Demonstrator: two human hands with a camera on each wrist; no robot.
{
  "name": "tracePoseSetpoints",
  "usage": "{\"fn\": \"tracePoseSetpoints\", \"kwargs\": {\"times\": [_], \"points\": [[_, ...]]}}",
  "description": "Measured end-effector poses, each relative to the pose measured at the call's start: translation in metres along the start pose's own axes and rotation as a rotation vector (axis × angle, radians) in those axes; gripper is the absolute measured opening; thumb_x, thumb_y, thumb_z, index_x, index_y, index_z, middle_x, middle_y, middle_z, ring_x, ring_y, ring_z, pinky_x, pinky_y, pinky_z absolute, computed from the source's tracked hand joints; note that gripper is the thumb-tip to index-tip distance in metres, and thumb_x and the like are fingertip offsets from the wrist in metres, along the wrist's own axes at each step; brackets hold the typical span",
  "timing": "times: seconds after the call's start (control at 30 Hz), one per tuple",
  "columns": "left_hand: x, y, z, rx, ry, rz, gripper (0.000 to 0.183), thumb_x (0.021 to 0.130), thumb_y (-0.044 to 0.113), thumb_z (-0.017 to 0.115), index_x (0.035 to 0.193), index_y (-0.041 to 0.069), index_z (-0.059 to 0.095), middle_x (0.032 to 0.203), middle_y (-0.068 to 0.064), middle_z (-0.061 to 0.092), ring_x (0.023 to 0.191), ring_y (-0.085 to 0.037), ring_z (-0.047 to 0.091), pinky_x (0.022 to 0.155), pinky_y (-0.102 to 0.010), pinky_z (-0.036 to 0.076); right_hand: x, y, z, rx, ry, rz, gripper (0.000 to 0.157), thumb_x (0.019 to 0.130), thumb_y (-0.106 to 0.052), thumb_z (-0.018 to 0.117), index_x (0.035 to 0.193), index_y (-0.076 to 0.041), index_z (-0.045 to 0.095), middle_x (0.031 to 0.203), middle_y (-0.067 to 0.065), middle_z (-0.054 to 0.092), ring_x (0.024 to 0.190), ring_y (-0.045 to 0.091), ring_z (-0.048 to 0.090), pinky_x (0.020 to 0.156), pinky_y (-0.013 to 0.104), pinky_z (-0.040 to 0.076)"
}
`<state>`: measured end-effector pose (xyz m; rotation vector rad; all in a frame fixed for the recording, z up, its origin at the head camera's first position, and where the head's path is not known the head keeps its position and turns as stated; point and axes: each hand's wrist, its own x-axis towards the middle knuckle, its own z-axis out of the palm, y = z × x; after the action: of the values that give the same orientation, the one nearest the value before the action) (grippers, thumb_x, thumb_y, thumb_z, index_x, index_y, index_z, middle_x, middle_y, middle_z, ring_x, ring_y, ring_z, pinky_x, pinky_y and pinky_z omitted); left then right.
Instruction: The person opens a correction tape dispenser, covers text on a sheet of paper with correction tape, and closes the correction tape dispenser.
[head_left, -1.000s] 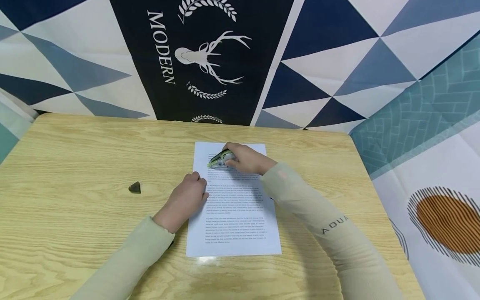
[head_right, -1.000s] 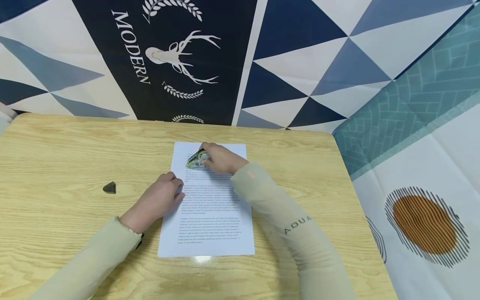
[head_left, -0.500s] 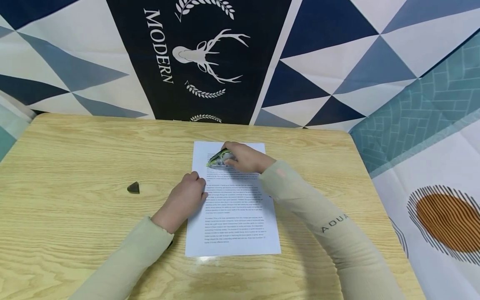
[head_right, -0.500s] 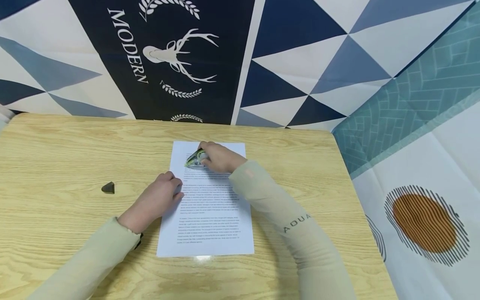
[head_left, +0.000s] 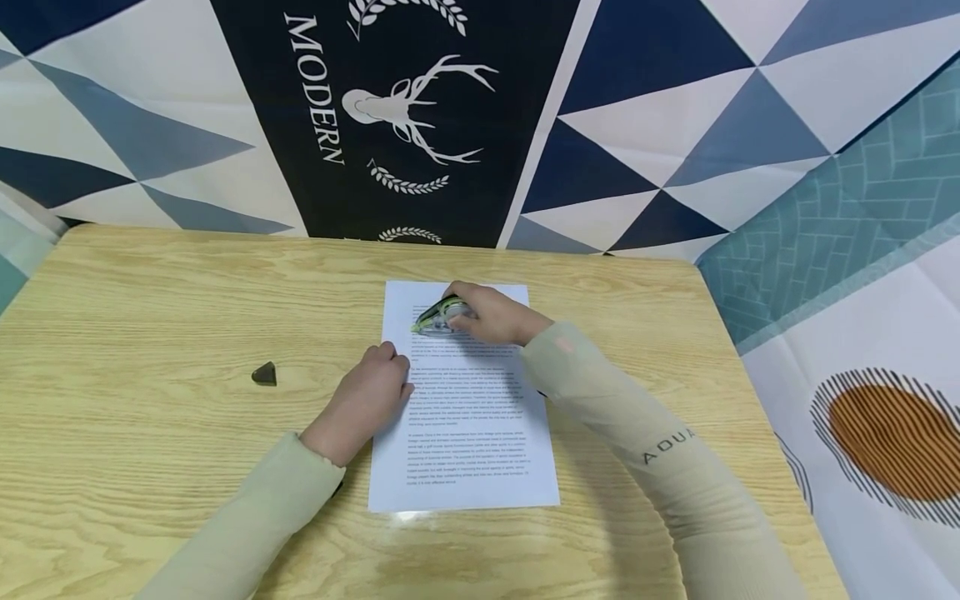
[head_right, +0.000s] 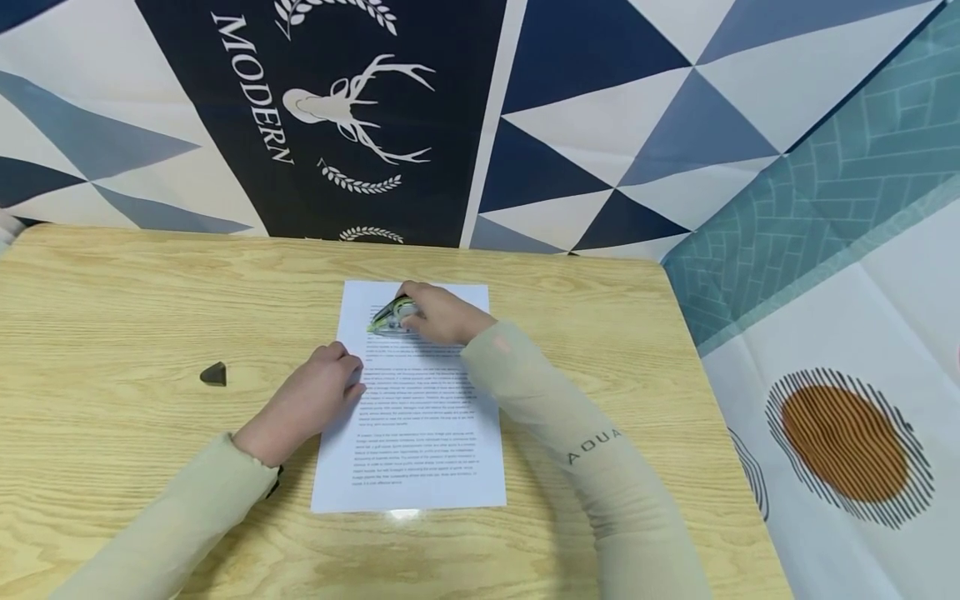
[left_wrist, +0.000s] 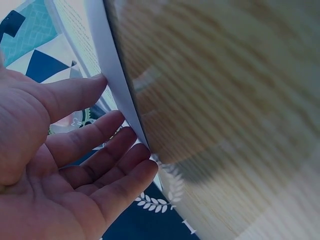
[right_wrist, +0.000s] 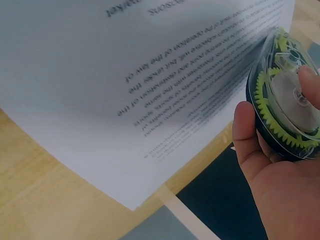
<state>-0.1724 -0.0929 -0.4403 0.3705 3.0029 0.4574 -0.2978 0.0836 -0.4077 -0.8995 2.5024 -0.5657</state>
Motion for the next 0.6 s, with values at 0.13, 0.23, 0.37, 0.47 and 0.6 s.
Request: {"fn": "tracePoseSetpoints", "kwargs": {"times": [0.13, 0.23, 0.37, 0.47, 0.6], "points": [[0.000, 0.000, 0.001, 0.004, 0.017, 0.013, 0.025, 0.088, 0.014, 0.063, 0.103, -0.007, 0.064, 0.089, -0.012, 0.053, 0.079, -0.022, 0.045, 0.071, -0.035, 0.046, 0.001, -0.003, -0.002, -0.053, -0.006, -0.026, 0.032, 0.095, -0.021, 0.052, 0.125, -0.009, 0.048, 0.115, 0.006, 0.057, 0.100, 0.018, 0.054, 0.094, 0.036, 0.043], [-0.001, 0.000, 0.000, 0.004, 0.026, 0.016, 0.023, 0.088, 0.013, 0.063, 0.101, -0.006, 0.064, 0.088, -0.012, 0.052, 0.078, -0.022, 0.045, 0.070, -0.035, 0.045, 0.002, -0.008, -0.004, -0.103, -0.022, -0.035, 0.032, 0.096, -0.021, 0.051, 0.125, -0.009, 0.048, 0.118, 0.006, 0.056, 0.102, 0.017, 0.054, 0.095, 0.035, 0.042], [-0.001, -0.001, 0.000, -0.004, 0.041, 0.019, 0.022, 0.087, 0.013, 0.064, 0.098, -0.006, 0.064, 0.086, -0.011, 0.051, 0.077, -0.023, 0.045, 0.069, -0.035, 0.045, 0.003, -0.013, -0.007, -0.146, -0.045, -0.041, 0.032, 0.096, -0.019, 0.051, 0.126, -0.009, 0.047, 0.120, 0.008, 0.056, 0.106, 0.018, 0.053, 0.096, 0.035, 0.042], [-0.001, 0.000, 0.000, -0.011, 0.044, 0.019, 0.021, 0.087, 0.012, 0.064, 0.097, -0.007, 0.064, 0.086, -0.012, 0.051, 0.077, -0.023, 0.045, 0.070, -0.035, 0.046, 0.004, -0.015, -0.008, -0.159, -0.058, -0.037, 0.032, 0.096, -0.018, 0.051, 0.126, -0.008, 0.047, 0.120, 0.008, 0.056, 0.106, 0.018, 0.053, 0.095, 0.035, 0.042], [0.000, 0.000, 0.000, -0.015, 0.031, 0.008, 0.022, 0.087, 0.012, 0.063, 0.098, -0.007, 0.064, 0.088, -0.012, 0.051, 0.079, -0.024, 0.045, 0.071, -0.036, 0.046, 0.004, -0.015, -0.009, -0.175, -0.069, -0.034, 0.032, 0.096, -0.018, 0.050, 0.126, -0.008, 0.047, 0.119, 0.008, 0.056, 0.105, 0.018, 0.052, 0.094, 0.034, 0.042]]}}
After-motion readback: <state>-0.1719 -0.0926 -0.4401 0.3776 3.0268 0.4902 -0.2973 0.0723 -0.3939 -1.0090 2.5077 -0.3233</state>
